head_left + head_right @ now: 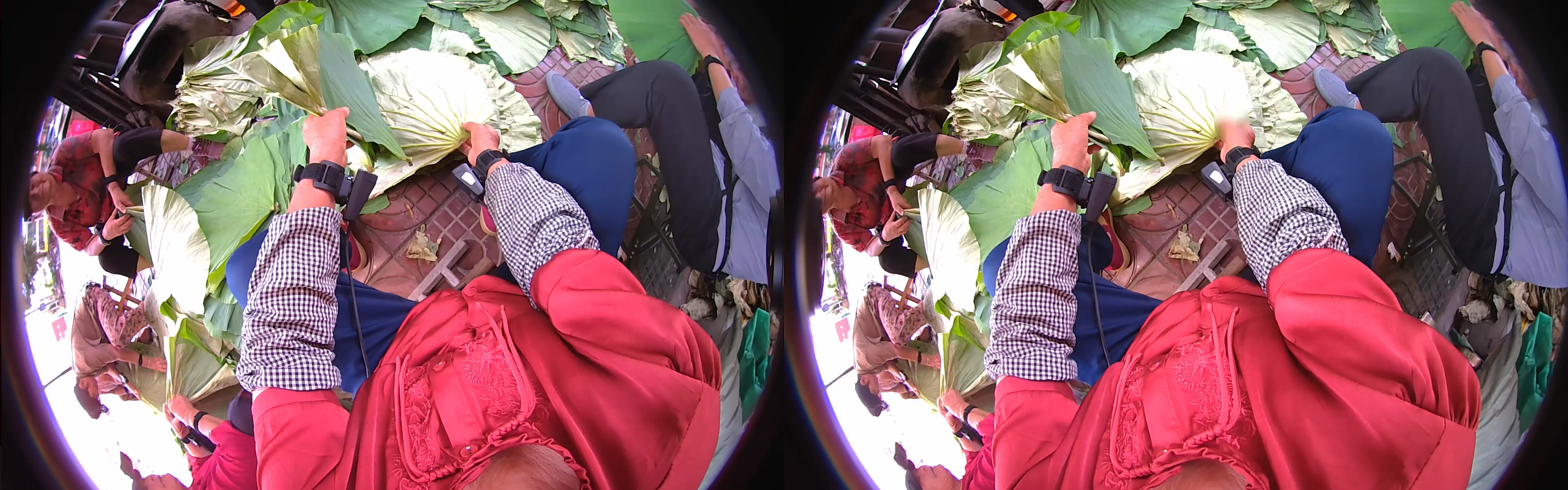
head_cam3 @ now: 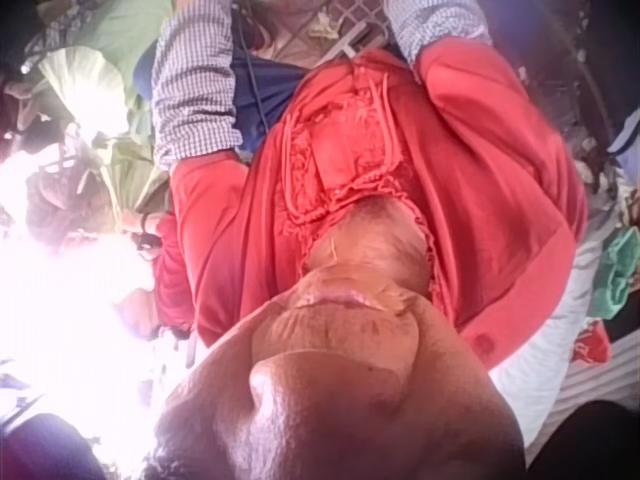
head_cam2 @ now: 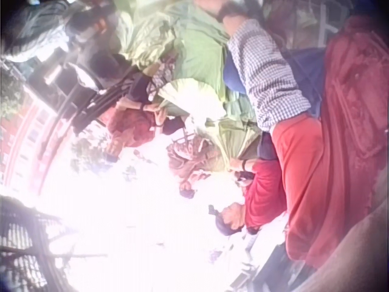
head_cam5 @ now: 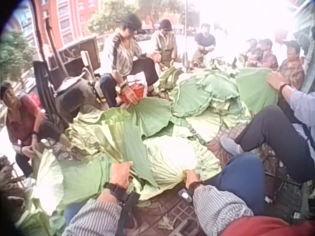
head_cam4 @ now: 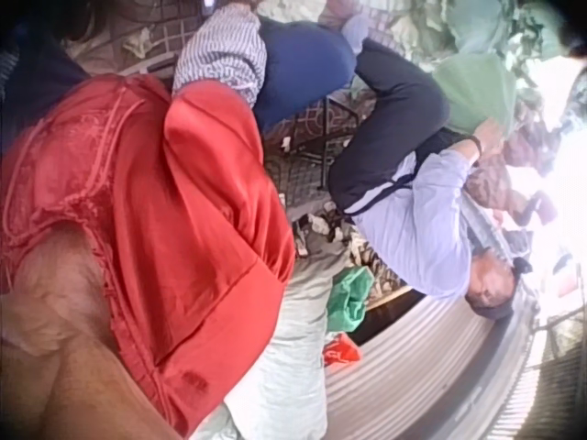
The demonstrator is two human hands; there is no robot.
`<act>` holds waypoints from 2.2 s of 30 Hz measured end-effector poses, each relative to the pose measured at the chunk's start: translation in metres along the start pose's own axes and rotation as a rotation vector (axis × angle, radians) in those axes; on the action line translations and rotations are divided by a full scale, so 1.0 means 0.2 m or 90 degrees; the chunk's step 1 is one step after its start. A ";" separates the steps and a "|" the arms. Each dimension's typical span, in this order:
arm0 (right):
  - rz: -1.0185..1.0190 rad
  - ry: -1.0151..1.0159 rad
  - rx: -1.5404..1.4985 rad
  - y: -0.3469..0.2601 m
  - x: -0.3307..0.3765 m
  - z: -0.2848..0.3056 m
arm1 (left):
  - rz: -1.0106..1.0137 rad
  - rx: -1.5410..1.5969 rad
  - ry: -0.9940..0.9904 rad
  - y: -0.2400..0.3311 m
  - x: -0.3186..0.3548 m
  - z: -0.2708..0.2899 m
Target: The person picks up and folds large green leaves one at a time by hand while sitting on the ground with other people.
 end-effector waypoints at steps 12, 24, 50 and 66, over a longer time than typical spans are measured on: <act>0.697 -0.478 0.509 -0.64 0.84 -0.84 | -0.141 -0.096 -0.259 0.13 0.29 -0.26; 0.504 -0.382 0.333 -0.52 0.50 -0.72 | 0.114 0.166 -0.048 -0.05 0.04 0.03; 0.094 -0.235 0.843 -0.06 -0.71 -0.26 | 0.089 0.138 -0.016 -0.05 0.11 -0.05; 0.860 -0.605 0.308 -0.66 0.96 -1.12 | 0.117 0.266 -0.066 -0.07 0.07 0.06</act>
Point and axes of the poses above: each hand's wrist, its own x-axis away from the middle knuckle, its own z-axis out of the back of the hand, y = z × x, the point moved 10 cm from there along -x, towards the middle knuckle, and after that the axes turned 14 degrees about z, right-handed, at the moved point
